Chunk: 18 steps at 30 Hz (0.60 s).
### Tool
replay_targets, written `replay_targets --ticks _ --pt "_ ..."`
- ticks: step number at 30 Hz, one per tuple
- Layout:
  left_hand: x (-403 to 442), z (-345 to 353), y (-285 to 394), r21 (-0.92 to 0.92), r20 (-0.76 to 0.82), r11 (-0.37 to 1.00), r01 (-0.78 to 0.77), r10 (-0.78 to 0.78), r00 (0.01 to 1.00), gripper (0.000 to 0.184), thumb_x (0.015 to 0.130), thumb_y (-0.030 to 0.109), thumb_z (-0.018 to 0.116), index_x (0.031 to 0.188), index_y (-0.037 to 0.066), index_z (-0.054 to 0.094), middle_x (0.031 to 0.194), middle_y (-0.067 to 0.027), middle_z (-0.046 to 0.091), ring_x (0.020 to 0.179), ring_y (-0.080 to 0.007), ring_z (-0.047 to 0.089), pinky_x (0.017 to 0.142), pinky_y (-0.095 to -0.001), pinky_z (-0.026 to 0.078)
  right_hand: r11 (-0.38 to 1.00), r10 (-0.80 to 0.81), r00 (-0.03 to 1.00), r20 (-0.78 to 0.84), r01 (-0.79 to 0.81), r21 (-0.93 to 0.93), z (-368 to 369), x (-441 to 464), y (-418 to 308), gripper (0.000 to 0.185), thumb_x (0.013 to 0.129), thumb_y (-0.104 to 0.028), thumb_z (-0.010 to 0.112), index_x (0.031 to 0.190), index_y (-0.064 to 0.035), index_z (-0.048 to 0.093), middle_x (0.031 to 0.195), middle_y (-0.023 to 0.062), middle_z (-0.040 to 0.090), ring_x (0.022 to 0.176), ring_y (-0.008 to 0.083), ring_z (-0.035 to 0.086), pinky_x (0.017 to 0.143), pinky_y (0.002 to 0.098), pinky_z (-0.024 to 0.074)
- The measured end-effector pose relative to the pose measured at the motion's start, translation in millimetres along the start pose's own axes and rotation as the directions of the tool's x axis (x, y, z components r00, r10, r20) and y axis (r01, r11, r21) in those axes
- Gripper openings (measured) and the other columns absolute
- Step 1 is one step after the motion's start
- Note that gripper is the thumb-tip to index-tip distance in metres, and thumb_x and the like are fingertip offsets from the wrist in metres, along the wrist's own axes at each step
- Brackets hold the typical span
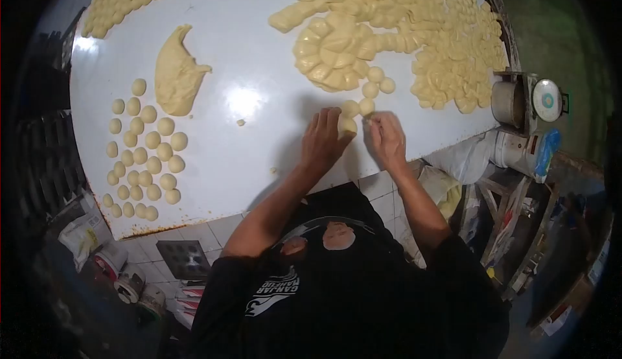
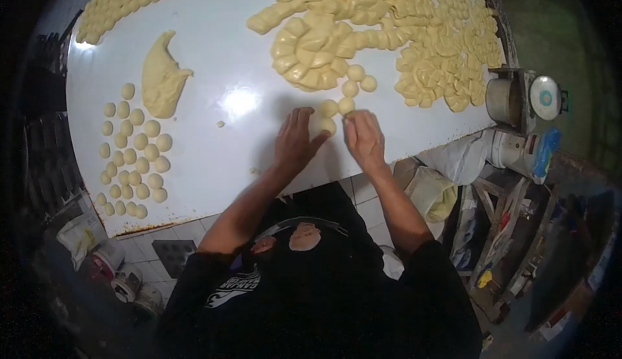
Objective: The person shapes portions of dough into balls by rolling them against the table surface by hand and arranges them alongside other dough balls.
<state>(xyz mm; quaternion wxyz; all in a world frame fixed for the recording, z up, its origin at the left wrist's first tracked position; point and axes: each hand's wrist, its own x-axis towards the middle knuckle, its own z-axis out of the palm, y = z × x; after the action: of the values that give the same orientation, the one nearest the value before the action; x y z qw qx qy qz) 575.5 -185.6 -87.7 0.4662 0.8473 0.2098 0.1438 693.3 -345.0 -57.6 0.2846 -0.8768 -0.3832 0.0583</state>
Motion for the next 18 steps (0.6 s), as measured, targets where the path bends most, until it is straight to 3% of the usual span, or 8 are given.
replay_targets --ticks 5,8,11,13,14,15,17,18 --pt "-17.5 77.8 -20.2 0.154 -0.025 0.986 0.068 -0.065 0.998 0.045 0.084 0.013 0.082 0.123 0.005 0.062 0.119 -0.0162 0.066 0.115 -0.0419 0.063 0.097 -0.0525 0.051 0.966 -0.25 0.965 -0.085 0.255 0.049 28.2 12.8 58.0 0.014 0.094 -0.004 0.072 0.106 -0.0017 0.065 0.105 0.0173 0.063 0.095 0.04 0.063 0.084 0.0462 0.0533" --pt "-31.6 40.3 -24.2 -0.029 -0.069 0.999 0.046 -0.048 0.996 0.033 0.09 0.006 0.077 0.12 0.007 0.063 0.114 -0.0181 0.063 0.103 -0.0437 0.064 0.085 -0.0476 0.056 0.909 0.275 0.959 -0.075 -0.234 0.345 35.8 -4.7 70.4 0.02 0.09 -0.006 0.077 0.101 -0.0009 0.062 0.1 0.0171 0.06 0.09 0.0377 0.062 0.081 0.0441 0.0534" --pt "-117.4 -60.8 -47.0 0.004 -0.203 0.962 0.272 -0.265 0.943 0.029 0.094 0.01 0.08 0.118 0.004 0.066 0.108 -0.0164 0.069 0.095 -0.0352 0.07 0.08 -0.0451 0.058 0.923 0.176 0.984 0.028 -0.175 0.343 24.8 -54.3 28.6 0.021 0.088 -0.005 0.079 0.101 -0.0014 0.063 0.099 0.0163 0.061 0.09 0.0366 0.063 0.08 0.0448 0.0543" --pt "-183.8 -131.5 -94.0 0.38 -0.108 0.915 0.138 -0.104 0.989 0.038 0.086 0.02 0.086 0.114 0.002 0.067 0.105 -0.0175 0.068 0.096 -0.0386 0.066 0.087 -0.0486 0.053 0.824 -0.486 0.863 0.142 0.397 0.405 43.1 -62.7 17.2 0.023 0.088 -0.011 0.081 0.1 -0.0031 0.064 0.099 0.0154 0.062 0.092 0.0355 0.064 0.081 0.0468 0.0545" --pt "-208.1 -157.4 -134.3 0.534 -0.075 0.8 0.274 -0.278 0.958 0.037 0.084 0.025 0.085 0.108 0.003 0.067 0.102 -0.0187 0.066 0.098 -0.0406 0.062 0.089 -0.0527 0.048 0.742 -0.668 0.696 0.263 0.648 0.172 77.7 -50.8 35.0 0.026 0.087 -0.02 0.081 0.099 -0.0053 0.064 0.102 0.0148 0.063 0.094 0.0343 0.064 0.084 0.0475 0.0538" --pt "-204.4 -174.5 -140.3 0.668 -0.123 0.681 0.299 -0.294 0.948 0.03 0.087 0.024 0.082 0.102 0.004 0.065 0.099 -0.0206 0.064 0.098 -0.0409 0.059 0.086 -0.0552 0.045 0.875 -0.48 0.746 0.462 0.441 0.197 93.2 -22.2 20.9 0.027 0.087 -0.024 0.08 0.1 -0.0052 0.066 0.105 0.015 0.065 0.097 0.0338 0.064 0.087 0.0465 0.0515" --pt "-146.0 -152.2 -164.8 0.641 -0.339 0.741 0.199 0.041 0.94 0.026 0.089 0.022 0.079 0.099 0.004 0.063 0.1 -0.0214 0.062 0.098 -0.041 0.056 0.085 -0.0545 0.044 0.789 -0.607 0.793 0.055 0.592 0.163 128.2 29.8 -25.9 0.029 0.085 -0.027 0.083 0.098 -0.0075 0.066 0.104 0.0135 0.064 0.101 0.0327 0.063 0.089 0.0454 0.0489" --pt "-152.0 -135.0 -158.5 0.635 -0.343 0.74 0.222 0.013 0.939 0.026 0.089 0.022 0.079 0.099 0.004 0.063 0.1 -0.0214 0.062 0.098 -0.041 0.056 0.085 -0.0545 0.044 0.877 -0.474 0.875 0.102 0.457 0.15 148.7 29.3 -51.3 0.031 0.085 -0.028 0.084 0.099 -0.0073 0.067 0.105 0.0132 0.064 0.102 0.0322 0.063 0.09 0.0457 0.0493"
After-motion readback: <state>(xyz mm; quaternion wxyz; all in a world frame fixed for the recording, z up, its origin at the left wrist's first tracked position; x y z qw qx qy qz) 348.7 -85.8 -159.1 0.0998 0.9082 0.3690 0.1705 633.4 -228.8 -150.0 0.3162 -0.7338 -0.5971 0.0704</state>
